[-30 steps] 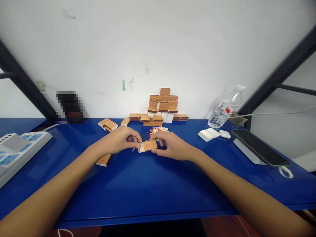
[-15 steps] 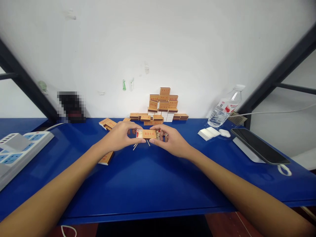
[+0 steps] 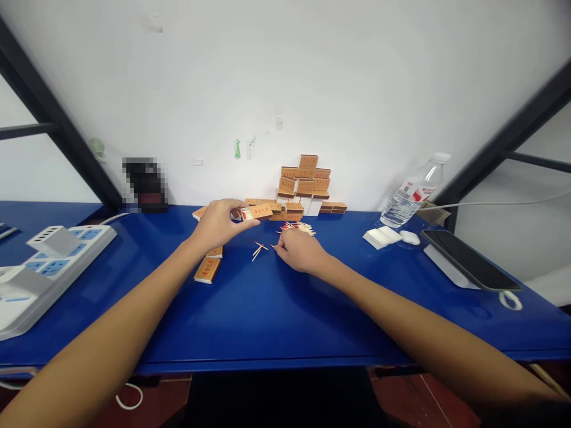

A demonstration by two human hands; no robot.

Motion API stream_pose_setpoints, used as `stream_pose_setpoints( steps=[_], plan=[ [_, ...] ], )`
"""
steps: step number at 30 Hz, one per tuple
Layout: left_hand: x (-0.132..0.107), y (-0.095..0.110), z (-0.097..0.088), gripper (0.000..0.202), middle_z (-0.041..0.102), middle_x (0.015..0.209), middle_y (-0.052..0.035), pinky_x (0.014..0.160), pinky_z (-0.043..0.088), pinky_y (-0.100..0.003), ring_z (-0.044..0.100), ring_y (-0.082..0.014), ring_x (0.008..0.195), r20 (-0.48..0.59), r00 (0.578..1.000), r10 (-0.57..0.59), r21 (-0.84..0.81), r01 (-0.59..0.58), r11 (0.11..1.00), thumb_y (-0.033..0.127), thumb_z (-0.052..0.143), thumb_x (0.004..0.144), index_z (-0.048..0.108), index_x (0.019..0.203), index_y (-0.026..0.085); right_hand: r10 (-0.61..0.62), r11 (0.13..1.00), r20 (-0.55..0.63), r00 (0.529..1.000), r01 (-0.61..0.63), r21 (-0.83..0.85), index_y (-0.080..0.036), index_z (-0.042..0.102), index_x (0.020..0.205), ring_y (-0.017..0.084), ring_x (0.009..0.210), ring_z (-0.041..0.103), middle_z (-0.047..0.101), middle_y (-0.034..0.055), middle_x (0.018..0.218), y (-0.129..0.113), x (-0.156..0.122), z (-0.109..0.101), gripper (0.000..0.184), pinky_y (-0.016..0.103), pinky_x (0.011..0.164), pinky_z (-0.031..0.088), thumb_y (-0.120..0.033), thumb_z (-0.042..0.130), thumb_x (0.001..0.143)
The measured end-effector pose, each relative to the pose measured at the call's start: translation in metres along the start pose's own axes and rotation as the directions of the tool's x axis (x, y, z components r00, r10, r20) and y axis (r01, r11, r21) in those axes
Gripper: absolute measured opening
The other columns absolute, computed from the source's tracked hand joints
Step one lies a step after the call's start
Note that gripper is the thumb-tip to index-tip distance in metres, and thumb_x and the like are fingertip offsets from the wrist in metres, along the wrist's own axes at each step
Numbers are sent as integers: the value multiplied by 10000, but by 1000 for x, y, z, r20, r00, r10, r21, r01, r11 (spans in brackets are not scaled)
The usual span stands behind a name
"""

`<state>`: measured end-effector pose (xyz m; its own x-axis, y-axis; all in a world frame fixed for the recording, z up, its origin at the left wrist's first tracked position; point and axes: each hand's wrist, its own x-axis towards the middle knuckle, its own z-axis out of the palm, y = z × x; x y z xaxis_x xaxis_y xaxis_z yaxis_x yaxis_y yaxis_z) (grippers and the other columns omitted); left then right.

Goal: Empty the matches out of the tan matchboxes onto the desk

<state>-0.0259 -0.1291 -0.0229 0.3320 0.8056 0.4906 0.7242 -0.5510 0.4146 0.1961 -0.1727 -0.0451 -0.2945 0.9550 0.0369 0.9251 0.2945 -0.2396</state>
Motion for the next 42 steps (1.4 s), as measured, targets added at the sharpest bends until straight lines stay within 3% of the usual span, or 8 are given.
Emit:
stream_pose_setpoints(
  steps=[4, 8, 12, 17, 26, 32, 37, 42],
  plan=[
    [-1, -1, 4, 415, 787, 963, -83, 733, 479, -333, 674, -213, 812, -13, 1000, 23, -3, -23, 1000, 539, 802, 827, 781, 1026, 175, -26, 994, -17, 1000, 27, 101, -195, 676, 713, 194, 692, 657, 740, 85, 767, 1, 1, -7, 295, 313, 615, 423, -259, 601, 991],
    [-2, -1, 7, 393, 786, 974, -82, 746, 479, -342, 674, -222, 835, -6, 999, 42, 16, -42, 999, 539, 788, 842, 777, 1023, 191, -64, 973, -82, 995, 80, 217, -190, 675, 768, 176, 665, 620, 723, 57, 755, 21, 11, -25, 261, 299, 608, 397, -298, 615, 997],
    [-3, 0, 8, 409, 780, 993, -98, 766, 475, -362, 671, -239, 869, 18, 1000, 20, 46, -20, 999, 546, 774, 852, 775, 1056, 191, -130, 977, -116, 985, 147, 157, -175, 675, 866, 177, 741, 612, 732, 59, 850, 54, 25, -38, 151, 285, 645, 384, -248, 627, 990],
    [-2, -2, 4, 421, 772, 997, -98, 794, 473, -373, 659, -252, 891, -15, 1000, 13, 91, -11, 996, 556, 761, 861, 769, 1086, 199, -116, 988, -118, 986, 127, 91, -169, 657, 837, 184, 758, 611, 722, 71, 847, 74, 32, -31, 158, 281, 653, 370, -229, 634, 981],
    [0, -2, 2, 415, 775, 1014, -100, 789, 454, -363, 661, -260, 920, -31, 999, 7, 138, -3, 990, 531, 761, 879, 758, 1118, 191, -163, 980, -120, 979, 175, 92, -171, 648, 850, 176, 751, 598, 711, 65, 863, 62, 27, -23, 125, 281, 654, 367, -198, 622, 969],
    [0, -3, 1, 421, 773, 1039, -105, 808, 450, -372, 655, -268, 935, -40, 999, 18, 161, -11, 987, 519, 771, 877, 756, 1128, 181, -282, 950, -225, 933, 305, 74, -168, 654, 882, 170, 788, 576, 675, 68, 922, 43, 18, -13, 117, 281, 695, 372, -217, 617, 982],
    [1, -5, 1, 417, 769, 1025, -102, 815, 451, -376, 650, -269, 928, -47, 999, 24, 163, -16, 986, 524, 767, 879, 756, 1125, 187, -307, 942, -172, 936, 325, 88, -171, 685, 888, 169, 781, 572, 668, 60, 895, 17, 17, 1, 83, 289, 703, 384, -223, 656, 945],
    [1, -3, 1, 437, 768, 1044, -115, 833, 458, -394, 652, -293, 966, -38, 999, 26, 177, -19, 984, 509, 768, 890, 753, 1157, 163, -290, 956, -94, 953, 293, 25, -171, 695, 896, 188, 821, 597, 681, 80, 941, 6, 16, 8, 119, 305, 721, 391, -265, 649, 953]
  ],
)
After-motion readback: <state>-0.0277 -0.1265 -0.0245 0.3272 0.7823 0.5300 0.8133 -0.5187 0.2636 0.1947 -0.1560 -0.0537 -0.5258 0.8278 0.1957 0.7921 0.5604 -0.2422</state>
